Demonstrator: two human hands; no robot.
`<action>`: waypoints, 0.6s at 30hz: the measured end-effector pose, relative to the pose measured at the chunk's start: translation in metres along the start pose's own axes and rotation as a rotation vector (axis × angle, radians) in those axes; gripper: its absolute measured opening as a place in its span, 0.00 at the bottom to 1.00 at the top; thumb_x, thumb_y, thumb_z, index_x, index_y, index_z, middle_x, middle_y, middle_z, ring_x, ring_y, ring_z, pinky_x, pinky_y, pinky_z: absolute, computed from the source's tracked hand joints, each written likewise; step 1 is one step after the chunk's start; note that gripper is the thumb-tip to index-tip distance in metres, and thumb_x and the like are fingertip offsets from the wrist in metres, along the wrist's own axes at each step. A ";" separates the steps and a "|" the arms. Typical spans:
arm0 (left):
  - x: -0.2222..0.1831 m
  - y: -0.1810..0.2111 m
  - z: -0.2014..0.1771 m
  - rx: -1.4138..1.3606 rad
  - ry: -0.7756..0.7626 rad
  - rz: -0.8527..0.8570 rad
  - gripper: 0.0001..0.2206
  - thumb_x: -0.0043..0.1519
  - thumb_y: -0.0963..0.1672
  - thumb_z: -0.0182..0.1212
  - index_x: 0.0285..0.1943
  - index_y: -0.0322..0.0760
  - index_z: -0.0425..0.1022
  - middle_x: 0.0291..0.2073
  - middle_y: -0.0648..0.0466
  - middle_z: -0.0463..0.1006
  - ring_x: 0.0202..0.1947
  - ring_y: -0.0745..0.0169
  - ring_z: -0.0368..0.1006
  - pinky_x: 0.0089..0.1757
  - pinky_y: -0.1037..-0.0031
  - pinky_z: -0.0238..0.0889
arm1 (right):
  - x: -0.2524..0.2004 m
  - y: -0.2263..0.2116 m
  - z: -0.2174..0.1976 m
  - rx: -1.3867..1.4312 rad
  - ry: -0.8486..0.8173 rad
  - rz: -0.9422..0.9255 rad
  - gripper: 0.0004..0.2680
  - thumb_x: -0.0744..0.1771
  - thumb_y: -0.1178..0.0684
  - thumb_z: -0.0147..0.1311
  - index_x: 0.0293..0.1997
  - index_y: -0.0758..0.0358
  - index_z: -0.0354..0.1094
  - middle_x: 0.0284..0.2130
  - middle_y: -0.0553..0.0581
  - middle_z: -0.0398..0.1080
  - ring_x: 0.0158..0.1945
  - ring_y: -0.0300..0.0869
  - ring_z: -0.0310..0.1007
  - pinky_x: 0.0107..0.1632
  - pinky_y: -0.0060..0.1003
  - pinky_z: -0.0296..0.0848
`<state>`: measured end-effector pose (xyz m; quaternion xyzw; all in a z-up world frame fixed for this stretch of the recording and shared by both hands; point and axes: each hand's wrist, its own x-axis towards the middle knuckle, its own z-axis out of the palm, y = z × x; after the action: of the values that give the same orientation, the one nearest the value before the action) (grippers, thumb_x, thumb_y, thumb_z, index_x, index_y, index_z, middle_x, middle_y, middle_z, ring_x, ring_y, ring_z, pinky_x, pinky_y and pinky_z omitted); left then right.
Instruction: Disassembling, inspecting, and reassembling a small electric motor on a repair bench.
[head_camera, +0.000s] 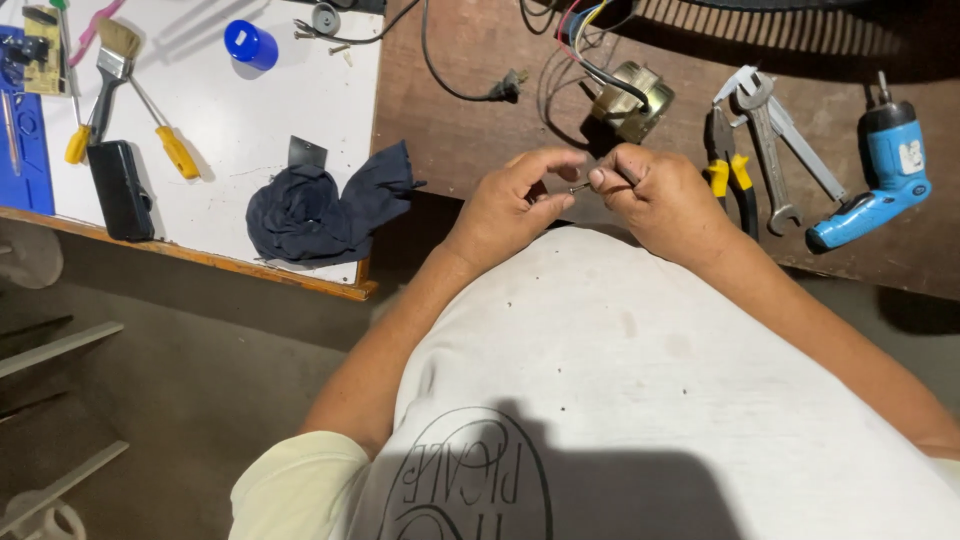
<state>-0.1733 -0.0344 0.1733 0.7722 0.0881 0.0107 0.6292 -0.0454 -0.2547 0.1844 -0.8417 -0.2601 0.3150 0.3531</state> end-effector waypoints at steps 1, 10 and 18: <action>0.000 -0.009 -0.008 -0.004 0.009 0.006 0.19 0.73 0.42 0.76 0.74 0.54 0.84 0.55 0.52 0.91 0.40 0.65 0.84 0.44 0.71 0.81 | 0.006 0.004 0.008 -0.010 -0.002 -0.007 0.11 0.79 0.46 0.63 0.46 0.62 0.79 0.29 0.65 0.80 0.37 0.59 0.82 0.43 0.52 0.78; -0.007 -0.066 -0.106 0.103 -0.033 -0.160 0.09 0.72 0.50 0.72 0.55 0.49 0.90 0.44 0.52 0.94 0.46 0.48 0.92 0.49 0.58 0.84 | 0.067 -0.065 0.078 -0.086 -0.098 0.072 0.11 0.80 0.47 0.62 0.49 0.64 0.80 0.30 0.67 0.82 0.39 0.58 0.81 0.46 0.54 0.78; 0.012 -0.241 -0.197 0.621 0.339 -0.404 0.13 0.72 0.51 0.65 0.39 0.44 0.76 0.34 0.52 0.82 0.35 0.38 0.79 0.36 0.45 0.68 | 0.081 -0.145 0.098 -0.112 -0.242 0.404 0.13 0.77 0.46 0.56 0.68 0.58 0.80 0.50 0.56 0.84 0.49 0.45 0.84 0.52 0.44 0.74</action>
<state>-0.2167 0.2053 -0.0217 0.8799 0.3397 -0.0130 0.3319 -0.0930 -0.0698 0.2126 -0.8512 -0.1439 0.4627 0.2018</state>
